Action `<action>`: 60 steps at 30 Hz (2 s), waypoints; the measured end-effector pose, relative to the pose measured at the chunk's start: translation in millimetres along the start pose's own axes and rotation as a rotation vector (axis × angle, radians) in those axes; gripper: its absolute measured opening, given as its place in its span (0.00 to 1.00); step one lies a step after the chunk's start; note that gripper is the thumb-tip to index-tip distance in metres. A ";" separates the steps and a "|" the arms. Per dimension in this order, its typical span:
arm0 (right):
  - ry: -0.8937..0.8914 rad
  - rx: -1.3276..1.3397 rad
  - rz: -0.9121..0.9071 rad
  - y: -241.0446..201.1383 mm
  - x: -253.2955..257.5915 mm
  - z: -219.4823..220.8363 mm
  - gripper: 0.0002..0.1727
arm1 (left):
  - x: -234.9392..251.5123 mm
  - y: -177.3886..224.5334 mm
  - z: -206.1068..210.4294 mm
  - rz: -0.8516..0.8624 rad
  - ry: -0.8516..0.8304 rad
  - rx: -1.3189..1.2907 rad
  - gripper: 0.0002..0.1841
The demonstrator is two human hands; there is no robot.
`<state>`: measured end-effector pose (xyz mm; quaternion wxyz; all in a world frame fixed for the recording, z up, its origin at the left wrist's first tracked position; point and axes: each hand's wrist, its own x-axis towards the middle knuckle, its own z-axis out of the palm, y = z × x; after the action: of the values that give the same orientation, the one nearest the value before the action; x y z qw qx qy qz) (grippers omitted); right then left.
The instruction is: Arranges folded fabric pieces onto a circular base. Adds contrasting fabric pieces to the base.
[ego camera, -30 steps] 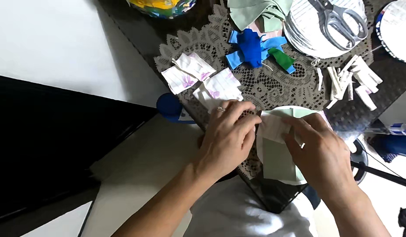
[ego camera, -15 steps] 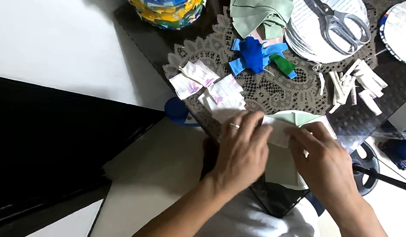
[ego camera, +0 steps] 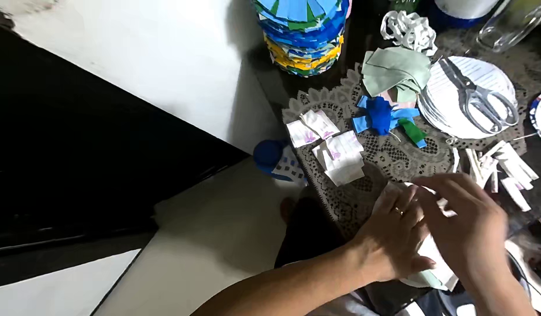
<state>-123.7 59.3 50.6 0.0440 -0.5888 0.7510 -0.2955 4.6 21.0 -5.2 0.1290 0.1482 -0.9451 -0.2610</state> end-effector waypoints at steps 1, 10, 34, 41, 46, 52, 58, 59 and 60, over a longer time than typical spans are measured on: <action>-0.050 0.021 -0.012 -6.9 15.4 8.4 0.13 | -3.7 1.1 0.6 0.008 0.086 -0.006 0.29; -0.434 -0.148 0.196 -53.8 113.9 58.5 0.20 | -73.6 -12.6 -13.3 -0.065 0.500 0.051 0.11; -0.541 0.692 0.078 -40.3 74.3 -13.1 0.10 | -69.2 -36.8 -59.3 -0.464 0.681 -1.116 0.35; -0.474 0.888 0.105 -10.0 12.7 -12.7 0.10 | -60.5 -21.0 -53.9 -0.416 0.624 -1.145 0.03; -0.355 0.835 0.134 -2.7 -29.8 -0.8 0.11 | -69.8 -13.4 -37.6 -0.439 0.500 -1.119 0.04; -0.383 0.821 0.163 -0.9 -49.7 -1.8 0.16 | -78.3 -7.1 -36.7 -0.504 0.362 -1.135 0.10; -0.407 0.551 0.049 -1.7 -72.9 -9.1 0.17 | -89.5 7.4 -30.8 -0.541 0.254 -0.876 0.11; -0.406 0.533 0.035 -1.2 -77.3 -9.5 0.17 | -91.3 10.2 -28.6 -0.534 0.247 -0.838 0.11; -0.403 0.523 0.020 -0.5 -81.2 -9.5 0.17 | -92.8 12.9 -26.3 -0.527 0.246 -0.798 0.11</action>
<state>-102.6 136.9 35.8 0.3445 -0.5968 0.6316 -0.3554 96.0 51.9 8.0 0.2158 0.3511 -0.6794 -0.6070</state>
